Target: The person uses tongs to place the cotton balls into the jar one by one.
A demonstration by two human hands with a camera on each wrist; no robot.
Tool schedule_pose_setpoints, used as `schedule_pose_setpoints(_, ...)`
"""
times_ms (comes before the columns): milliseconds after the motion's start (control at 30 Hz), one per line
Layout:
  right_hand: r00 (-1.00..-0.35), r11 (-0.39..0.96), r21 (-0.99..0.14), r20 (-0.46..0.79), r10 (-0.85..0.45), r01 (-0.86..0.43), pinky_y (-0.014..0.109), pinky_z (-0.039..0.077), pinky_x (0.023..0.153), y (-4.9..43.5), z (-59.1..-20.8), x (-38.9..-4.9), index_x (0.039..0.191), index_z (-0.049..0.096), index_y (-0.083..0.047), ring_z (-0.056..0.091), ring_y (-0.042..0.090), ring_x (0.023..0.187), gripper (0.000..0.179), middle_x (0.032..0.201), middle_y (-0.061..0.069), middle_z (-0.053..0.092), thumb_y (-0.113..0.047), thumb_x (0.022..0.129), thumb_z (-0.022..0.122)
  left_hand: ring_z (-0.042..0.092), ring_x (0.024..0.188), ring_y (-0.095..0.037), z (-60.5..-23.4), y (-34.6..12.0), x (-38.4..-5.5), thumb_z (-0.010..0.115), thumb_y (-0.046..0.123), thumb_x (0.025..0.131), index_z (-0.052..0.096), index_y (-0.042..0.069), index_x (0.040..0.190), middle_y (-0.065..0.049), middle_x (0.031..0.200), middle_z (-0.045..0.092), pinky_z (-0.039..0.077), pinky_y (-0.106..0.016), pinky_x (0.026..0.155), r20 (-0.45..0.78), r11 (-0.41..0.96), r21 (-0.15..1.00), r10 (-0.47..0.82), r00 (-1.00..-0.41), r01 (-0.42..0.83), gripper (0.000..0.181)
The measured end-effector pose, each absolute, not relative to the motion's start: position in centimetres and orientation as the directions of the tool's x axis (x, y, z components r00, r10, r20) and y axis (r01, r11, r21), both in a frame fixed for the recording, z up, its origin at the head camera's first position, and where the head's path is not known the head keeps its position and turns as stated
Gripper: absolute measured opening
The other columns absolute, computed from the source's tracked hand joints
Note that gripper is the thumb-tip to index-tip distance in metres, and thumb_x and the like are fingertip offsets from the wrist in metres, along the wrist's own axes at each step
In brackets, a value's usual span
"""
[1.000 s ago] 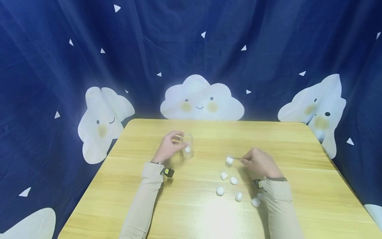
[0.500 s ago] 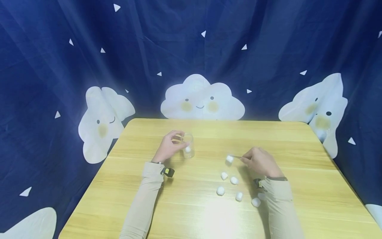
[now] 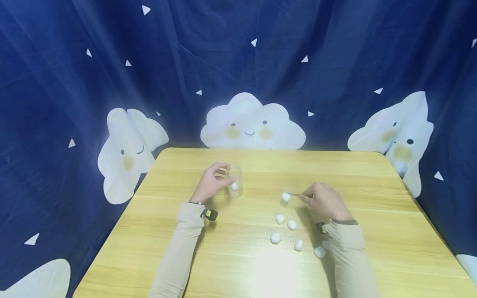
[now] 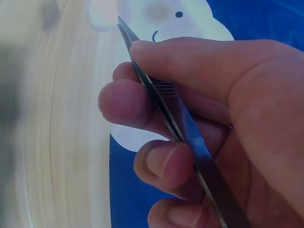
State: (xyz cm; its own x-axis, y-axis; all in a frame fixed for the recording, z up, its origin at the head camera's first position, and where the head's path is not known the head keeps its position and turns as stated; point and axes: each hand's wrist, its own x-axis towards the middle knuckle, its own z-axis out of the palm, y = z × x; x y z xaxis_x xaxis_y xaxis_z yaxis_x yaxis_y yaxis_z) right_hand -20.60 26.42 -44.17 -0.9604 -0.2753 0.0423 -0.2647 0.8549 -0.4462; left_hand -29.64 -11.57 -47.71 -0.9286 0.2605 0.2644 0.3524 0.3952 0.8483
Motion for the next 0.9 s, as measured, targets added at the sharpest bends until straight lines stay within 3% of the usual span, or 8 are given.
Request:
schedule_pose_setpoints(500,-0.955,0.847,-0.45,0.061,-0.29,-0.285,0.026,0.043,0.057,26.0,-43.6,-20.6,0.102,0.084,-0.015,0.06,0.005,0.066,0.015,0.094,0.004,0.081,-0.02,0.096,0.072,0.067,0.11,-0.023,-47.9,-11.6,-29.8,0.087,0.035,0.084,0.068,0.015,0.126,-0.003,0.125,0.067,0.06,-0.041,0.095,0.268,0.377,0.854,0.27,-0.925,0.357,0.051)
schedule_pose_setpoints(900,-0.948,0.844,-0.435,0.09,-0.306,-0.314,0.026,0.047,0.06,25.6,-42.9,-21.1,0.1,0.085,-0.015,0.064,0.003,0.07,0.014,0.093,0.004,0.081,-0.02,0.096,0.073,0.067,0.11,-0.023,-47.6,-11.7,-29.6,0.086,0.034,0.085,0.068,0.013,0.126,-0.004,0.125,0.067,0.06,-0.041,0.095,0.27,0.379,0.852,0.274,-0.923,0.362,0.05)
